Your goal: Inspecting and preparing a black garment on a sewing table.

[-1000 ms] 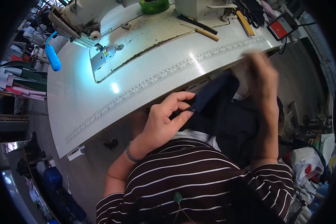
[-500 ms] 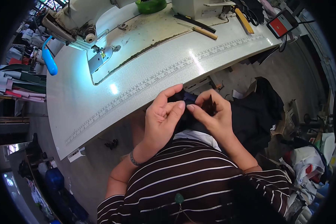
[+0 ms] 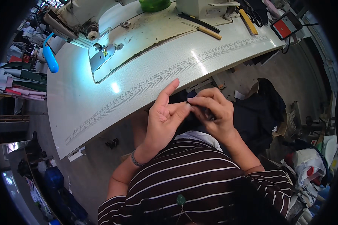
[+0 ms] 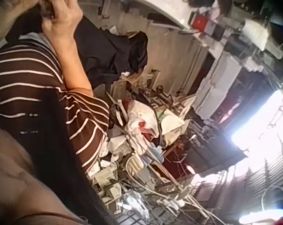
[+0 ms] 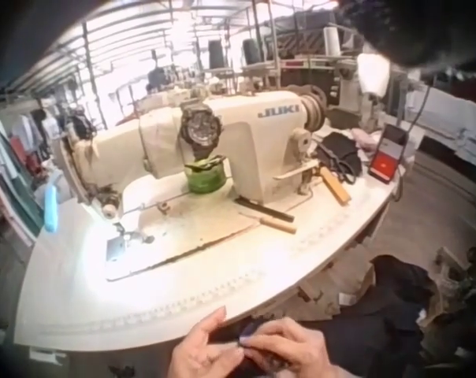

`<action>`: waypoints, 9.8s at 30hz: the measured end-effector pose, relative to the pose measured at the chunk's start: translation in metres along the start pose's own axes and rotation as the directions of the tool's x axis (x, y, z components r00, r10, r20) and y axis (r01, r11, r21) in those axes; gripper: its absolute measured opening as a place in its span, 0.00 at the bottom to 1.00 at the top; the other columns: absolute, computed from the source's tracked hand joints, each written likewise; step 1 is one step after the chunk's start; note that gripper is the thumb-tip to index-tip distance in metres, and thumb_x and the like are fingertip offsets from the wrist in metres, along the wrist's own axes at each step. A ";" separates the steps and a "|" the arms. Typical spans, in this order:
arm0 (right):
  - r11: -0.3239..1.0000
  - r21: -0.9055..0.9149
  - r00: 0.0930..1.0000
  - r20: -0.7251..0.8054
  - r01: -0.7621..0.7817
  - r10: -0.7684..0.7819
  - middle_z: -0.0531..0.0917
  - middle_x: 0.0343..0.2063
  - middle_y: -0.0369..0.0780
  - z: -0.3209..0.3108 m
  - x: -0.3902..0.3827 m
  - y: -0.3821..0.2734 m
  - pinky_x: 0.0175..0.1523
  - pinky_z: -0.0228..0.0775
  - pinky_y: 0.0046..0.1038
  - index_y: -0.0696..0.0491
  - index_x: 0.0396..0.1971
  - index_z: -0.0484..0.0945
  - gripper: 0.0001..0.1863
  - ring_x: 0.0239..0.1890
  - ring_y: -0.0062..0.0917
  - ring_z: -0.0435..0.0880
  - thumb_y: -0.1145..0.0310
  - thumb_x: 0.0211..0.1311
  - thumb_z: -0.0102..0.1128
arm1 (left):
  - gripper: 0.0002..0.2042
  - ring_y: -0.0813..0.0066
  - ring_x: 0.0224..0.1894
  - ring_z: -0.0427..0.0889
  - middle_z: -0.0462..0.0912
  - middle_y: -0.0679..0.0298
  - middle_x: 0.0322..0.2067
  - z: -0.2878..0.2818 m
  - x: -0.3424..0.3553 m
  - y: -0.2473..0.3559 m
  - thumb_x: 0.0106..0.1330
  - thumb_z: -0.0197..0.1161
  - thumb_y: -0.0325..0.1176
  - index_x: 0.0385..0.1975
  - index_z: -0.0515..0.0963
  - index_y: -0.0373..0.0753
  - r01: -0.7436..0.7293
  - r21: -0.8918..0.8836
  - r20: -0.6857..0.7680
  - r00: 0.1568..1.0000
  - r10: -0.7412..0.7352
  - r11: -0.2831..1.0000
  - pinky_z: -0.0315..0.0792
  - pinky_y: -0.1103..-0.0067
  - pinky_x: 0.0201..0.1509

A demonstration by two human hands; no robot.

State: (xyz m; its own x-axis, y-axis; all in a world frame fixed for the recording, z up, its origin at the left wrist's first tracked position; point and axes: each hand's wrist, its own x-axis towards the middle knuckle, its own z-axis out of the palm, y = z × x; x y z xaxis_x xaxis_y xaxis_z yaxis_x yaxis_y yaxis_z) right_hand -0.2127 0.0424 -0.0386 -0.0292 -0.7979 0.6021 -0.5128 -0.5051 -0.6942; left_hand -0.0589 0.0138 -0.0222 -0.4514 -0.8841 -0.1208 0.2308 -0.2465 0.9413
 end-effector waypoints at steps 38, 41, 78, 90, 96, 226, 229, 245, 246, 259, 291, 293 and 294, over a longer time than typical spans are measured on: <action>0.958 0.262 0.978 0.198 -0.120 0.068 0.71 0.28 0.36 -0.015 0.002 -0.004 0.32 0.61 0.18 0.56 0.29 0.76 0.08 0.29 0.18 0.69 0.84 0.48 0.58 | 0.07 0.88 0.28 0.76 0.80 0.64 0.28 -0.018 0.003 -0.010 0.58 0.61 0.22 0.36 0.77 0.31 0.122 -0.205 0.000 0.992 -0.125 0.971 0.71 0.91 0.34; 0.917 0.320 0.942 0.306 -0.239 0.139 0.70 0.28 0.36 -0.021 -0.002 -0.001 0.35 0.62 0.18 0.56 0.29 0.74 0.07 0.31 0.19 0.70 0.84 0.50 0.56 | 0.07 0.86 0.26 0.76 0.80 0.64 0.27 -0.019 0.005 -0.011 0.58 0.61 0.22 0.36 0.77 0.32 0.063 -0.231 -0.083 0.993 -0.085 0.971 0.72 0.90 0.33; 0.992 0.030 0.989 0.093 -0.120 0.117 0.75 0.25 0.34 -0.004 0.007 0.000 0.28 0.59 0.15 0.58 0.28 0.76 0.04 0.23 0.13 0.69 0.80 0.51 0.60 | 0.20 0.95 0.22 0.65 0.78 0.69 0.26 -0.005 -0.002 0.001 0.63 0.56 0.23 0.55 0.63 0.32 -0.218 0.300 -0.012 0.973 0.232 0.929 0.58 0.95 0.25; 0.464 0.791 0.888 0.210 -0.400 0.408 0.70 0.28 0.36 0.000 -0.004 -0.003 0.32 0.58 0.16 0.55 0.30 0.67 0.08 0.26 0.15 0.66 0.67 0.63 0.51 | 0.22 0.92 0.28 0.71 0.79 0.68 0.27 -0.011 0.004 -0.004 0.61 0.57 0.21 0.55 0.60 0.34 -0.118 -0.050 -0.047 0.992 0.116 0.992 0.62 0.95 0.32; 0.948 -0.016 0.906 0.291 -0.318 0.309 0.70 0.24 0.46 -0.005 -0.044 0.042 0.31 0.61 0.23 0.58 0.31 0.62 0.08 0.23 0.31 0.68 0.84 0.53 0.47 | 0.16 0.91 0.28 0.69 0.76 0.65 0.29 -0.014 -0.004 0.007 0.63 0.54 0.21 0.49 0.61 0.36 -0.328 -0.023 -0.151 0.935 0.321 0.944 0.61 0.94 0.32; 0.817 0.235 0.850 0.145 -0.527 0.507 0.77 0.25 0.30 -0.032 0.014 -0.001 0.34 0.60 0.12 0.61 0.34 0.77 0.08 0.29 0.08 0.70 0.76 0.55 0.55 | 0.17 0.81 0.46 0.74 0.76 0.63 0.45 0.005 0.017 0.006 0.71 0.46 0.39 0.48 0.71 0.31 0.189 -0.302 0.181 0.974 -0.139 0.934 0.67 0.82 0.52; 0.837 0.104 0.841 0.143 -0.537 0.522 0.78 0.24 0.30 -0.030 0.018 -0.003 0.32 0.60 0.12 0.61 0.33 0.78 0.07 0.27 0.08 0.71 0.76 0.54 0.55 | 0.17 0.81 0.47 0.74 0.76 0.62 0.46 0.003 0.022 0.001 0.71 0.46 0.38 0.49 0.70 0.31 0.214 -0.282 0.188 0.968 -0.165 0.935 0.67 0.82 0.53; 0.993 -0.083 0.995 -0.053 -0.084 0.080 0.77 0.25 0.35 -0.025 0.017 -0.011 0.29 0.63 0.20 0.54 0.29 0.78 0.12 0.25 0.22 0.74 0.76 0.40 0.69 | 0.17 0.77 0.48 0.74 0.75 0.60 0.47 -0.003 0.014 0.008 0.71 0.45 0.38 0.51 0.67 0.30 0.205 -0.294 0.178 0.971 -0.157 0.934 0.67 0.80 0.54; 0.993 -0.082 0.996 -0.051 -0.083 0.079 0.77 0.25 0.35 -0.026 0.018 -0.009 0.29 0.63 0.20 0.54 0.29 0.78 0.12 0.25 0.22 0.74 0.76 0.40 0.69 | 0.18 0.74 0.49 0.75 0.74 0.58 0.48 -0.004 0.015 0.008 0.71 0.45 0.38 0.51 0.66 0.30 0.212 -0.296 0.193 0.968 -0.159 0.931 0.68 0.78 0.54; 0.990 -0.073 0.992 -0.046 -0.118 0.115 0.73 0.33 0.36 -0.040 0.013 0.007 0.32 0.61 0.17 0.56 0.34 0.77 0.12 0.28 0.17 0.69 0.81 0.46 0.63 | 0.17 0.77 0.50 0.73 0.75 0.60 0.47 -0.007 0.014 0.010 0.71 0.45 0.37 0.51 0.68 0.30 0.272 -0.323 0.171 0.959 -0.227 0.906 0.65 0.81 0.56; 0.503 0.606 0.771 0.593 -0.616 0.231 0.78 0.42 0.38 -0.017 0.023 0.034 0.52 0.62 0.18 0.60 0.45 0.73 0.16 0.45 0.18 0.74 0.66 0.62 0.51 | 0.18 0.84 0.44 0.73 0.76 0.67 0.40 0.005 0.011 0.025 0.61 0.62 0.37 0.47 0.71 0.33 0.209 -0.077 0.341 0.924 -0.171 0.975 0.65 0.84 0.53; 0.551 0.498 0.718 0.624 -0.669 0.308 0.79 0.34 0.34 -0.030 0.023 0.033 0.46 0.64 0.18 0.61 0.37 0.75 0.11 0.38 0.17 0.75 0.69 0.61 0.53 | 0.25 0.81 0.42 0.74 0.76 0.67 0.40 -0.001 0.009 0.026 0.51 0.71 0.31 0.48 0.69 0.33 0.156 0.067 0.408 0.897 -0.169 0.986 0.67 0.83 0.50; 0.668 0.449 0.782 0.517 -0.593 0.347 0.79 0.30 0.34 -0.034 0.024 0.027 0.41 0.64 0.18 0.60 0.33 0.75 0.08 0.34 0.17 0.75 0.71 0.58 0.55 | 0.26 0.79 0.42 0.74 0.76 0.65 0.40 0.005 0.007 0.027 0.48 0.72 0.29 0.47 0.69 0.33 0.063 0.108 0.416 0.903 -0.103 0.992 0.68 0.83 0.49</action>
State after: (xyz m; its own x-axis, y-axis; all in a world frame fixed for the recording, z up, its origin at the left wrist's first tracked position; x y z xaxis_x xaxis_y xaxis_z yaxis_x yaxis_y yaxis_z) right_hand -0.2562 0.0201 -0.0296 0.2427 -0.9698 0.0259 0.0595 -0.0117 -0.9982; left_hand -0.0600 0.0029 0.0043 -0.7903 -0.6082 -0.0747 0.1075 -0.2578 0.9602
